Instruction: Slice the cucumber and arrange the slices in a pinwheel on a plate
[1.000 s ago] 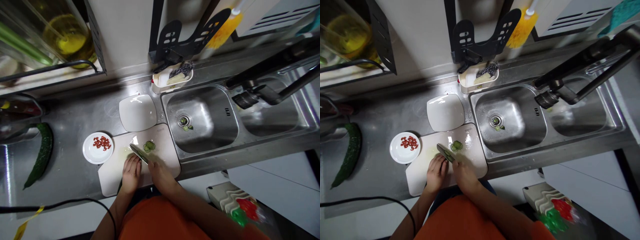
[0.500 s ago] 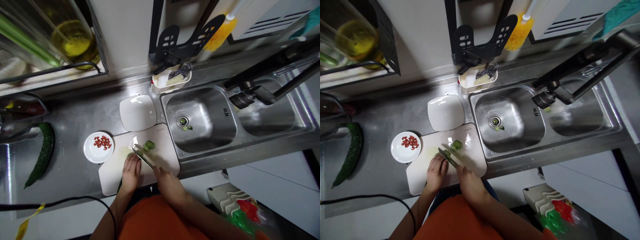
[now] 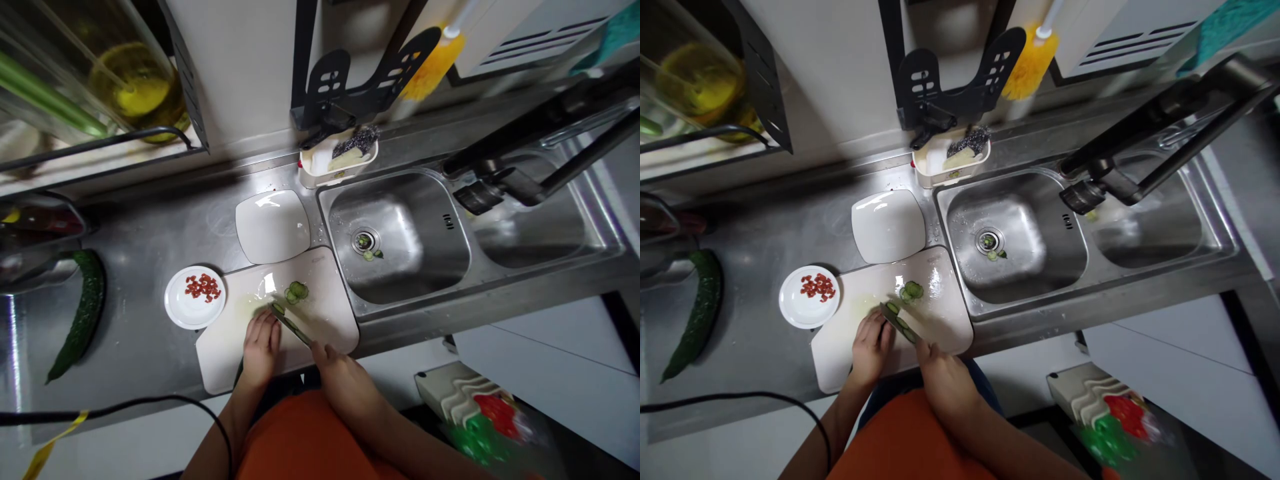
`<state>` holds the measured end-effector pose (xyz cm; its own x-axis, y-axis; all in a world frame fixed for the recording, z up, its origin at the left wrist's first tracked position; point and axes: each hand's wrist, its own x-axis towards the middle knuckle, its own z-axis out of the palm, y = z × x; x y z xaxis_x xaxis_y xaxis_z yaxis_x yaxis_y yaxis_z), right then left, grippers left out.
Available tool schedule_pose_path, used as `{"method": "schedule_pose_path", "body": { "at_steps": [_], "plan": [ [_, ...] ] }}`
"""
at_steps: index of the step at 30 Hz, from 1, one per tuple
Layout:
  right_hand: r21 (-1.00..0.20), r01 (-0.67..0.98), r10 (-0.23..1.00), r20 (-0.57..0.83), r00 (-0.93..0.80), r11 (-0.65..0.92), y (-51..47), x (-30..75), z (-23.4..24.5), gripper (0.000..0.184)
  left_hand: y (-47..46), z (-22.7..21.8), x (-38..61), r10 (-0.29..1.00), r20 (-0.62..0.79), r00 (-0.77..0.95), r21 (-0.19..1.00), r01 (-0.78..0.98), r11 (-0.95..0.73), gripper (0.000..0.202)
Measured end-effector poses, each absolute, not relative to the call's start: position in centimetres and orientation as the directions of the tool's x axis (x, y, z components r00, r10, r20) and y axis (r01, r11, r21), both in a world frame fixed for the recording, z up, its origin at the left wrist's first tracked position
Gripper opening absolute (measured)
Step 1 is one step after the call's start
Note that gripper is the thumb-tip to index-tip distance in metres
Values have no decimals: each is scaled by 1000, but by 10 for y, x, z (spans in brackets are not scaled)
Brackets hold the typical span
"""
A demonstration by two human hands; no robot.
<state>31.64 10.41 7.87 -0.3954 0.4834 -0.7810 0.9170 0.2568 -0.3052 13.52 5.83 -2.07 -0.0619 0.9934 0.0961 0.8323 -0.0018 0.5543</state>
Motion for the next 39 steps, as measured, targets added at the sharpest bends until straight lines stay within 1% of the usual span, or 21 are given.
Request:
{"method": "schedule_pose_path", "body": {
  "at_steps": [7, 14, 18, 22, 30, 35, 39],
  "plan": [
    [-318, 908, 506, -755, -417, 274, 104, 316, 74, 41, 59, -20, 136, 993, 101, -66, 554, 832, -1, 22],
    [-345, 896, 476, -760, -442, 280, 113, 314, 77, 43, 60, -19, 136, 994, 95, -52, 561, 828, -11, 23],
    [-353, 892, 483, -751, -450, 282, 115, 313, 76, 46, 61, -19, 136, 993, 113, -44, 546, 838, -25, 23],
    [-355, 896, 472, -762, -443, 268, 117, 312, 76, 43, 63, -18, 136, 992, 124, -37, 538, 842, -36, 23],
    [-368, 899, 437, -786, -437, 236, 122, 307, 73, 40, 61, -20, 136, 993, 109, -45, 562, 827, -24, 24],
    [-378, 899, 459, -774, -437, 220, 120, 306, 67, 42, 61, -21, 135, 992, 126, -26, 545, 837, -47, 25],
    [-379, 897, 481, -758, -441, 227, 119, 304, 63, 42, 61, -21, 136, 991, 125, -39, 558, 829, -37, 25]
  ]
}}
